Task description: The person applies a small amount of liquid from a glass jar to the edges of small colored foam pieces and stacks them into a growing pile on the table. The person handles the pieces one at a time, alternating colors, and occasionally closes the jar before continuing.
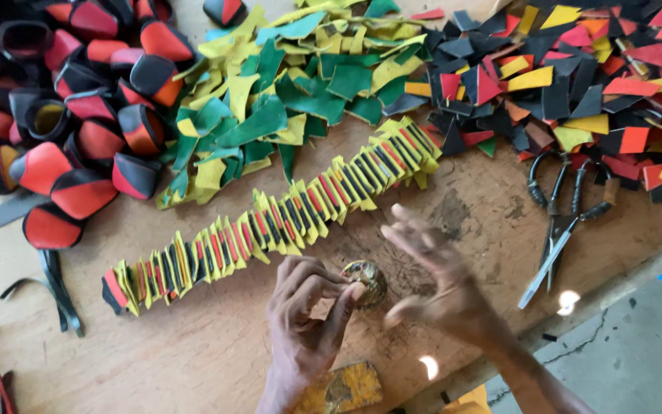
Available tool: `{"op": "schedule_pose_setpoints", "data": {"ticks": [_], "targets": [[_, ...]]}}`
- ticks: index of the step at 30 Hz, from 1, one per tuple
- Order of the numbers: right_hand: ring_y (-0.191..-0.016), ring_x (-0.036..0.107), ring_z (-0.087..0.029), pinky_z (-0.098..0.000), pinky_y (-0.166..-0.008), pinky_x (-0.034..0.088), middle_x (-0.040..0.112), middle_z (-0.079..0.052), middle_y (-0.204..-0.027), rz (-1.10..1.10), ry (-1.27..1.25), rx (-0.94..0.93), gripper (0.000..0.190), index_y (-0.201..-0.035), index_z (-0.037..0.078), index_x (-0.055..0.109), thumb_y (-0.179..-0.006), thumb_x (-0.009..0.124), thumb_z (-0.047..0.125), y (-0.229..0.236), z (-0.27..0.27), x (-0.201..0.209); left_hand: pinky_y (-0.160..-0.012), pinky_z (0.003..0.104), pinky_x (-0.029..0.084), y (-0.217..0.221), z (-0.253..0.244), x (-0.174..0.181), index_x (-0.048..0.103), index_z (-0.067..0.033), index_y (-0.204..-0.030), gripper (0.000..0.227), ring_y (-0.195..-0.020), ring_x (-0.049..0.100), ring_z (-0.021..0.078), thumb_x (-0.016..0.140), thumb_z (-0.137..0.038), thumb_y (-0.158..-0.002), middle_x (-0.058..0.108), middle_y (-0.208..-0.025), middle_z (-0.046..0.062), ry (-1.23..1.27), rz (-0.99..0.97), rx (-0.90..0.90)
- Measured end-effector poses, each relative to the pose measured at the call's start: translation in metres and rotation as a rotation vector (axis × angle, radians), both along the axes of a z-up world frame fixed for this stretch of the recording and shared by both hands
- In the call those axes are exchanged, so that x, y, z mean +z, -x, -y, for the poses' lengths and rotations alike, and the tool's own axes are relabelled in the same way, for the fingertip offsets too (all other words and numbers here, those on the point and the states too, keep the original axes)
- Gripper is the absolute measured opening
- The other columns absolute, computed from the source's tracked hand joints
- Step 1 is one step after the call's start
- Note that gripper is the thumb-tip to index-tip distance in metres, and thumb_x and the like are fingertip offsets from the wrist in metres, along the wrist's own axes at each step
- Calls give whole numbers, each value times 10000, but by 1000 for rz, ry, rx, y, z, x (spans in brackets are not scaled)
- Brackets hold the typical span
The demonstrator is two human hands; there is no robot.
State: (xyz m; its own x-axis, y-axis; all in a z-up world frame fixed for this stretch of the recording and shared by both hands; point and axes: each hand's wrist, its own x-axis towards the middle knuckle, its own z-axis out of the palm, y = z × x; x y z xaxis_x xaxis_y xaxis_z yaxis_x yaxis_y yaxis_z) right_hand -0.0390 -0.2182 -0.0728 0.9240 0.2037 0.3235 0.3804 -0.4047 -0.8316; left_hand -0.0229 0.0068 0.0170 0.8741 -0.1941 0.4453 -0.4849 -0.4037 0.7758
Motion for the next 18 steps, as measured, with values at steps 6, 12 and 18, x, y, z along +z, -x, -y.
{"op": "schedule_pose_setpoints", "data": {"ticks": [6, 12, 18], "targets": [[-1014, 739, -282, -435, -908, 587, 719, -152, -1208, -267, -180, 46, 1022, -1571, 53, 262, -785, 867, 297, -8, -41, 21, -783, 380, 459, -15, 19, -2, 604, -59, -776, 242, -813, 539, 237, 822, -98, -873, 559, -784, 70, -64, -8, -69], [-917, 767, -220, -359, -788, 639, 731, -113, -1117, -116, -28, -152, 832, -1513, 51, 317, -858, 815, 181, -28, -15, 11, -1012, 475, 454, -24, 46, 4, 636, -56, -1211, 367, -1199, 559, 375, 764, -154, -882, 590, -1274, 187, -139, 51, -144], [-928, 755, -266, -367, -795, 607, 735, -135, -1039, -174, -42, -382, 919, -1470, 19, 330, -707, 832, 122, -54, 52, 20, -1085, 516, 429, -50, 94, -3, 566, -36, -1307, 492, -1263, 527, 418, 743, -83, -851, 564, -1344, 205, -165, 77, -253]]}}
